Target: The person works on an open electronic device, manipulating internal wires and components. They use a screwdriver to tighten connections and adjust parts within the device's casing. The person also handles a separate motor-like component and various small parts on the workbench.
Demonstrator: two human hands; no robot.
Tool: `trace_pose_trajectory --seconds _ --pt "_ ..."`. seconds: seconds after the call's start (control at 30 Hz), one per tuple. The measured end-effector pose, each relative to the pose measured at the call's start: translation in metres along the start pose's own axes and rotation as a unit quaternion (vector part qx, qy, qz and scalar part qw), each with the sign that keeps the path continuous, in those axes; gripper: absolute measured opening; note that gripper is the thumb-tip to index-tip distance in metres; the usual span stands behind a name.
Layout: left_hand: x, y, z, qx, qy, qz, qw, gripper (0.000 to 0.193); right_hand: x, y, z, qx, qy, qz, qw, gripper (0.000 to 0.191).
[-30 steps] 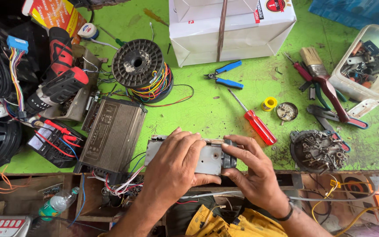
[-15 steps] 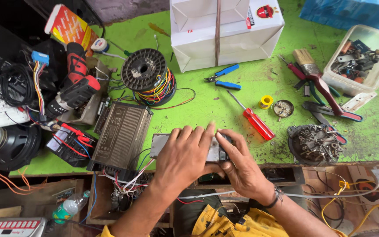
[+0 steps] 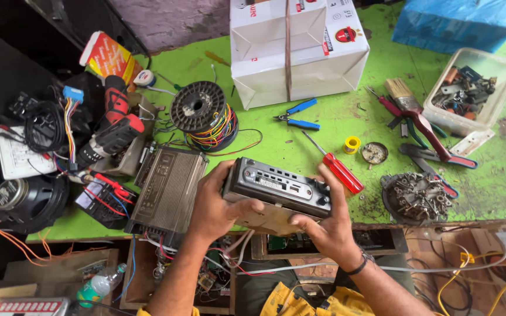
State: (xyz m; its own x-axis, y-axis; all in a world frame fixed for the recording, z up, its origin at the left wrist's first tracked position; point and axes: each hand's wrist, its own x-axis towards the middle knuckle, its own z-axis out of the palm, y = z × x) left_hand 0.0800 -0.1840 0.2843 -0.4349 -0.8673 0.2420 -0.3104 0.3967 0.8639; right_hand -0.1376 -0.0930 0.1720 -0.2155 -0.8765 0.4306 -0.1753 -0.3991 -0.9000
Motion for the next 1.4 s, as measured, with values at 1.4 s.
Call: trace_pose_trajectory --seconds 1.4 --pt "-0.004 -0.034 -0.017 0.010 0.035 0.040 0.999 0.084 0.002 0.003 0.004 0.210 -0.052 0.181 0.959 0.078"
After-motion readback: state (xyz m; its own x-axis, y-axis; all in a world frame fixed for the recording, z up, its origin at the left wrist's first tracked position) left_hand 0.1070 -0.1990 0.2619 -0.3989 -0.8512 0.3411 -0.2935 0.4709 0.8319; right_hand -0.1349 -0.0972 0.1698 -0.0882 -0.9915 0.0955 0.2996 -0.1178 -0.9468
